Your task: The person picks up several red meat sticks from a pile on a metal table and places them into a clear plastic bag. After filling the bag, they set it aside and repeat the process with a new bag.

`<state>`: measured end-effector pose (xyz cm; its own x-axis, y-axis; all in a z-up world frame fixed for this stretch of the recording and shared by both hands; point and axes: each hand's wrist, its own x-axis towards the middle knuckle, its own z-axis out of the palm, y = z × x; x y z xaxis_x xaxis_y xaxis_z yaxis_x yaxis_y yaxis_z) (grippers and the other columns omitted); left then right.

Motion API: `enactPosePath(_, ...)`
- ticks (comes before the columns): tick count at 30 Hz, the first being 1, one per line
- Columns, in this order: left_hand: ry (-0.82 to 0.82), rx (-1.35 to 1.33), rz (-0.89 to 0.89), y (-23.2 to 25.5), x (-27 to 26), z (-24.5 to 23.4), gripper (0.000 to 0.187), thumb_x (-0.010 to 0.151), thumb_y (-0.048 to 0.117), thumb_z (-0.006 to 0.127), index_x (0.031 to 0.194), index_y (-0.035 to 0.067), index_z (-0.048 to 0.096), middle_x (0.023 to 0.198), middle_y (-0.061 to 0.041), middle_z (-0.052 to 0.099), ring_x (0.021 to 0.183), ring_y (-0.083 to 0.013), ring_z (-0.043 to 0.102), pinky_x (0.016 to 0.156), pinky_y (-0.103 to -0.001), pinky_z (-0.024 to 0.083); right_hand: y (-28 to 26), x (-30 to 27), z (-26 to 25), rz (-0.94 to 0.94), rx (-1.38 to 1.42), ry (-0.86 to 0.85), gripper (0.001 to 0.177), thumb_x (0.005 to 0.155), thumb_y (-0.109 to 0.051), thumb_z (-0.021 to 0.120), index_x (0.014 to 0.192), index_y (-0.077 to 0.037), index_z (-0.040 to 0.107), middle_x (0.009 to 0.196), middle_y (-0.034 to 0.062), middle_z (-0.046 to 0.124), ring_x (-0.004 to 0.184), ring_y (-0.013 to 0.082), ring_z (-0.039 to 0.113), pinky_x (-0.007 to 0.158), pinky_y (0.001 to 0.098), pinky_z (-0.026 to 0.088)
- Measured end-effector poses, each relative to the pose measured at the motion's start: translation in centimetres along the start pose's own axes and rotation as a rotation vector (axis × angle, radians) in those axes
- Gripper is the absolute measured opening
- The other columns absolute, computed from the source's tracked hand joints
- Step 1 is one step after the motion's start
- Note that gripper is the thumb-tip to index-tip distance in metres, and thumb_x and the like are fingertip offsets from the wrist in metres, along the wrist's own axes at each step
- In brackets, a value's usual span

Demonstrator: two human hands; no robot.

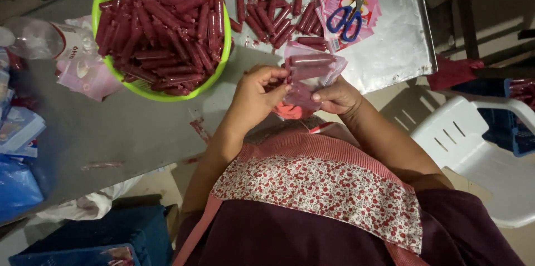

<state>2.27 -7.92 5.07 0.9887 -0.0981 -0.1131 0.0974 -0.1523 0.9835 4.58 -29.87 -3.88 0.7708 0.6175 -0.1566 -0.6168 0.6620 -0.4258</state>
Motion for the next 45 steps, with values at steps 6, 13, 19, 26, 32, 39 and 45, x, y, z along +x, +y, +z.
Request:
enactPosePath(6,-0.016,-0.144,-0.058,1.0,0.2,-0.4,0.032,0.087,0.000,0.079,0.118,0.004,0.074,0.096,-0.008,0.071,0.094,-0.0119,0.062,0.085,-0.032,0.055,0.3,0.6,-0.7,0.005,-0.059,0.061,0.081,0.067,0.018,0.075,0.144,0.002,0.053,0.136,0.0265,0.063,0.128,0.0474,0.060,0.111,0.0690,0.043)
enactPosePath(13,0.128,-0.232,-0.137,-3.1,0.4,0.9,0.031,0.088,-0.003,0.074,0.117,0.005,0.070,0.092,-0.003,0.070,0.088,-0.0094,0.064,0.082,-0.027,0.054,0.0,0.1,2.3,-0.012,0.182,0.077,0.052,0.083,0.000,0.080,0.133,-0.003,0.066,0.125,0.0197,0.072,0.120,0.0389,0.068,0.105,0.0598,0.053)
enactPosePath(19,0.089,-0.299,-0.090,-3.3,-1.5,0.0,0.030,0.101,0.015,0.065,0.129,0.005,0.065,0.098,-0.006,0.065,0.078,-0.0071,0.059,0.071,-0.023,0.052,1.6,-0.4,-1.8,-0.020,0.058,0.101,0.073,0.073,0.012,0.077,0.142,0.003,0.055,0.133,0.0258,0.065,0.126,0.0460,0.062,0.108,0.0687,0.046)
enactPosePath(26,-0.016,-0.005,0.007,-3.5,-2.0,0.5,0.046,0.083,0.014,0.089,0.124,0.007,0.068,0.119,-0.008,0.060,0.119,-0.0217,0.058,0.108,-0.036,0.043,1.6,-1.1,-2.3,-0.008,-0.014,0.059,0.084,0.062,0.022,0.078,0.141,0.005,0.054,0.130,0.0281,0.066,0.122,0.0462,0.064,0.106,0.0662,0.048)
enactPosePath(32,0.034,0.139,0.061,-2.9,-1.7,0.9,0.035,0.084,0.019,0.088,0.116,0.012,0.075,0.108,-0.009,0.061,0.118,-0.0279,0.060,0.106,-0.040,0.045,2.0,-1.5,-3.5,0.016,-0.108,0.142,0.075,0.064,0.022,0.076,0.135,0.004,0.061,0.122,0.0241,0.070,0.115,0.0416,0.069,0.102,0.0597,0.053)
enactPosePath(39,0.149,0.187,0.108,-4.7,-1.7,2.4,0.027,0.088,0.019,0.085,0.113,0.012,0.079,0.101,-0.010,0.073,0.118,-0.0282,0.061,0.107,-0.040,0.046,-1.6,-0.3,3.9,-0.014,-0.140,0.273,0.058,0.069,0.023,0.076,0.125,0.006,0.069,0.115,0.0210,0.074,0.109,0.0366,0.073,0.094,0.0518,0.060)
enactPosePath(45,0.292,0.069,0.148,-2.7,-1.1,3.2,0.008,0.088,0.004,0.081,0.095,0.005,0.078,0.089,-0.009,0.074,0.085,-0.0208,0.070,0.079,-0.033,0.056,-1.3,0.6,0.7,-0.005,0.141,0.166,0.054,0.079,0.001,0.082,0.130,0.000,0.065,0.126,0.0227,0.070,0.120,0.0448,0.066,0.103,0.0714,0.051)
